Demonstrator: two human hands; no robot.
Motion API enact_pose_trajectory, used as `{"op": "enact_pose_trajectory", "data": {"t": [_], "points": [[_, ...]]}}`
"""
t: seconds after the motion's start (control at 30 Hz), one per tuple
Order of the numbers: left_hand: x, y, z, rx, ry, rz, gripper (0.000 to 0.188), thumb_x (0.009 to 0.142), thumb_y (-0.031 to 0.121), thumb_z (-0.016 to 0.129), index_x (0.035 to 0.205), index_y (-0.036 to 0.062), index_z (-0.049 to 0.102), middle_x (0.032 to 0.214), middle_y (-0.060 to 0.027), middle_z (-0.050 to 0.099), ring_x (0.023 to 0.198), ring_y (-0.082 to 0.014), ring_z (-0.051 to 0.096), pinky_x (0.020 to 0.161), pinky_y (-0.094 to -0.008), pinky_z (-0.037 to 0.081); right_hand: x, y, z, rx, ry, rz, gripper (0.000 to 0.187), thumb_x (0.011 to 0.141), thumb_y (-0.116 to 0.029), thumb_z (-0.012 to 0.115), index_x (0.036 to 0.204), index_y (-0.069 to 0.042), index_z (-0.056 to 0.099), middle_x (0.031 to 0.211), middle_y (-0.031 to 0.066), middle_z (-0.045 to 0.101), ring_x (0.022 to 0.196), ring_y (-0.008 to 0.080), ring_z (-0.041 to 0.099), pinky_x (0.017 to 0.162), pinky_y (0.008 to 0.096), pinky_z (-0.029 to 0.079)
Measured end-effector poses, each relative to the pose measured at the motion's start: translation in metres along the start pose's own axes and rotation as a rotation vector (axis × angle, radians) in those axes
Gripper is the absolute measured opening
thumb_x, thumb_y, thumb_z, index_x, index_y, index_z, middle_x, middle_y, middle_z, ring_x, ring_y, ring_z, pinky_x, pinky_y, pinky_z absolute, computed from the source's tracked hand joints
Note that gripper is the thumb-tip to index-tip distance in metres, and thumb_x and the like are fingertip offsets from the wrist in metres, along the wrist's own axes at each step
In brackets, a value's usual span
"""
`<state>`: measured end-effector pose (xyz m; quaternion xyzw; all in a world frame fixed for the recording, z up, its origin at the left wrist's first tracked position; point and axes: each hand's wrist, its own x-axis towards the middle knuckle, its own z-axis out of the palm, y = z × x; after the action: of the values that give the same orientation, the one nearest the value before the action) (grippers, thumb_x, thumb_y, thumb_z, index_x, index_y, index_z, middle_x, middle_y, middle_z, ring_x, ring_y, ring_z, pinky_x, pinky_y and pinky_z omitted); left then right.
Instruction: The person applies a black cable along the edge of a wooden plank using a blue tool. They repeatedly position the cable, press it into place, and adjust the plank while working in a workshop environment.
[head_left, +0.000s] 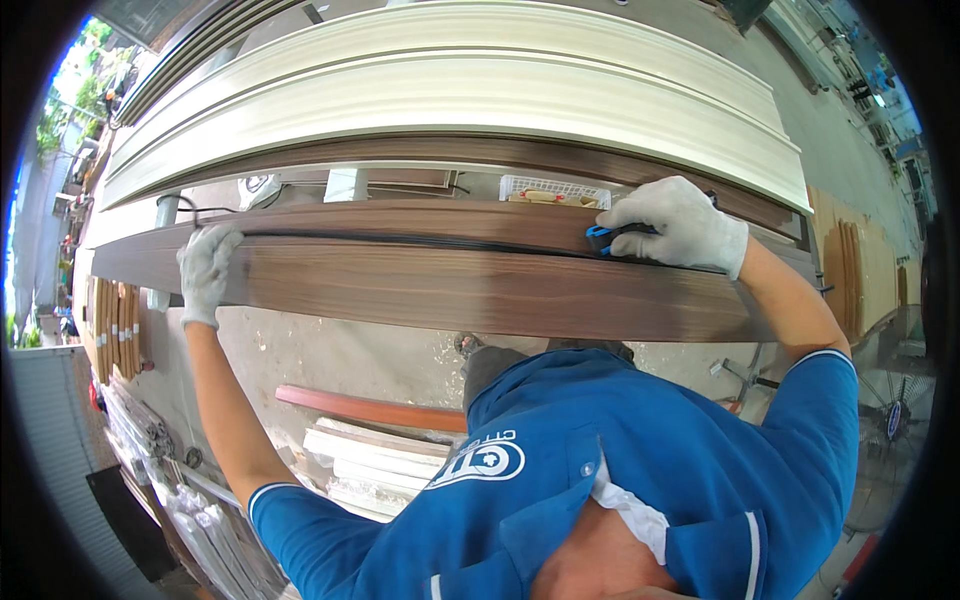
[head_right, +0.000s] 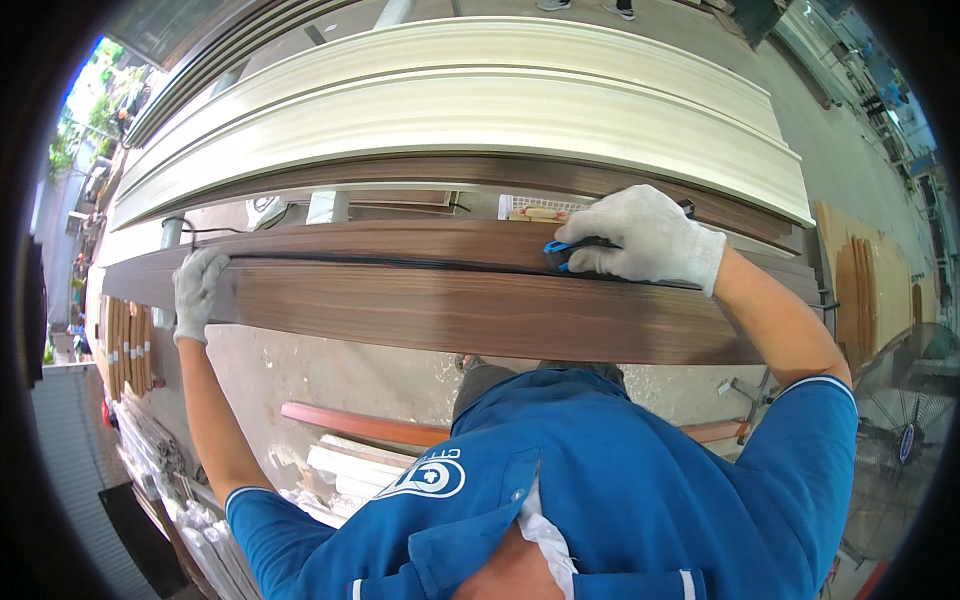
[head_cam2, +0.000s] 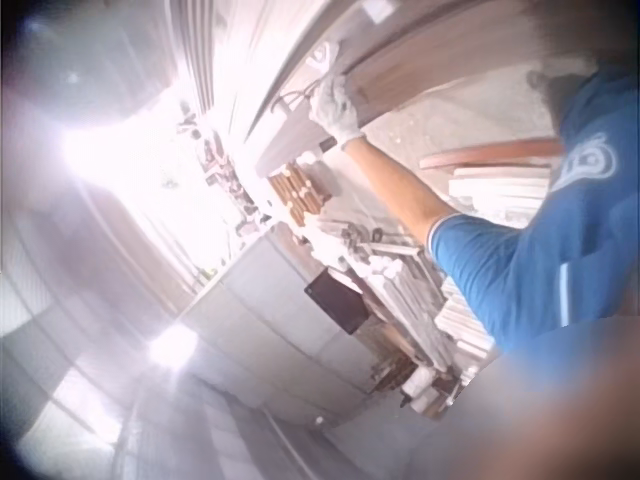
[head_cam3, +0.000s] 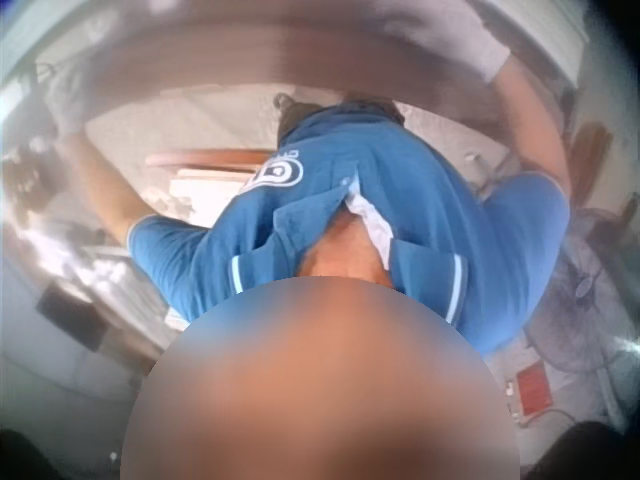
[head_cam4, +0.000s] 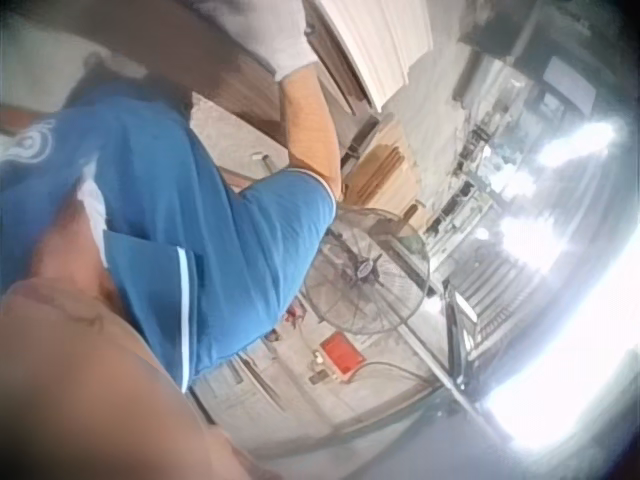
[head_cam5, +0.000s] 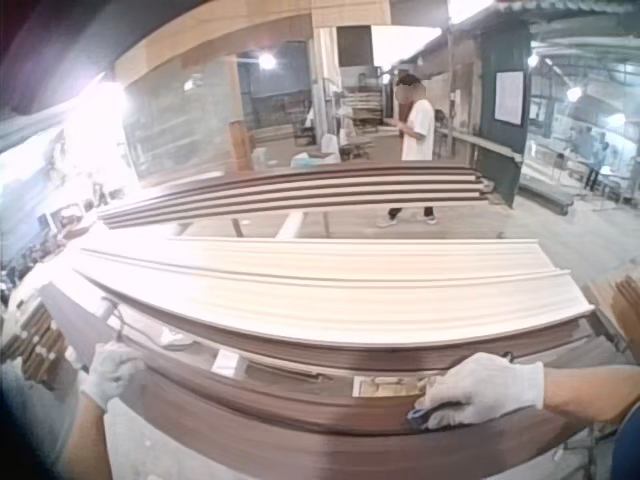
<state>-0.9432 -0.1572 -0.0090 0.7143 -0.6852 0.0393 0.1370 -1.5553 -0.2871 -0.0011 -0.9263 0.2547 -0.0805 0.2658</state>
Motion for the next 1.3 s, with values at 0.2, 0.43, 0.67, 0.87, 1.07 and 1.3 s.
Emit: {"op": "enact_pose_trajectory", "data": {"t": [0.2,0.43,0.67,0.87,1.07,1.3], "points": [[-0.031,-0.027,0.053,-0.009,0.337,-0.116,0.023,0.099,0.032,0.072,0.097,0.0098,0.079,0.093,-0.0076,0.075,0.094,-0.0309,0.065,0.087,-0.0444,0.048,0.029,-0.032,0.015,0.034,0.035,0.130,0.028,0.087,-0.024,0.084,0.110,-0.010,0.079,0.101,0.0121,0.079,0.089,0.0331,0.076,0.079,0.0408,0.059],[-0.024,-0.008,0.045,-0.033,0.307,-0.218,0.028,0.096,0.035,0.075,0.082,0.0108,0.073,0.079,-0.0056,0.069,0.089,-0.0331,0.062,0.082,-0.0457,0.046,0.120,-0.063,0.055,-0.011,0.053,0.005,0.026,0.087,-0.028,0.085,0.107,-0.013,0.079,0.098,0.0104,0.079,0.086,0.0324,0.075,0.074,0.0407,0.059],[-0.024,-0.001,0.048,0.021,0.359,-0.213,0.030,0.094,0.035,0.076,0.078,0.0109,0.072,0.078,-0.0044,0.069,0.086,-0.0321,0.062,0.080,-0.0468,0.046,0.208,-0.096,0.086,-0.058,0.069,-0.138,0.024,0.093,-0.035,0.079,0.108,-0.017,0.075,0.084,0.0094,0.076,0.079,0.0304,0.075,0.069,0.0431,0.057],[-0.023,0.000,0.046,0.021,0.338,-0.245,0.029,0.094,0.036,0.075,0.079,0.0116,0.072,0.081,-0.0040,0.072,0.090,-0.0327,0.064,0.081,-0.0484,0.046,0.322,-0.145,0.126,-0.140,0.034,-0.192,0.028,0.099,-0.046,0.069,0.106,-0.020,0.074,0.076,0.0120,0.071,0.075,0.0343,0.072,0.071,0.0483,0.055],[-0.025,-0.003,0.047,0.005,0.298,-0.257,0.030,0.094,0.038,0.075,0.080,0.0115,0.072,0.083,-0.0046,0.073,0.091,-0.0341,0.064,0.081,-0.0491,0.045,0.311,-0.134,0.116,-0.136,-0.010,-0.230,0.027,0.100,-0.045,0.068,0.107,-0.019,0.074,0.078,0.0137,0.071,0.077,0.0364,0.072,0.073,0.0492,0.055],[-0.014,-0.011,0.040,0.001,0.210,-0.214,0.036,0.094,0.039,0.075,0.074,0.0090,0.070,0.071,-0.0077,0.066,0.083,-0.0325,0.058,0.076,-0.0459,0.046,0.125,-0.073,0.058,-0.045,0.018,-0.019,0.025,0.095,-0.027,0.076,0.116,-0.013,0.077,0.098,0.0091,0.078,0.083,0.0310,0.075,0.077,0.0400,0.059]]}}
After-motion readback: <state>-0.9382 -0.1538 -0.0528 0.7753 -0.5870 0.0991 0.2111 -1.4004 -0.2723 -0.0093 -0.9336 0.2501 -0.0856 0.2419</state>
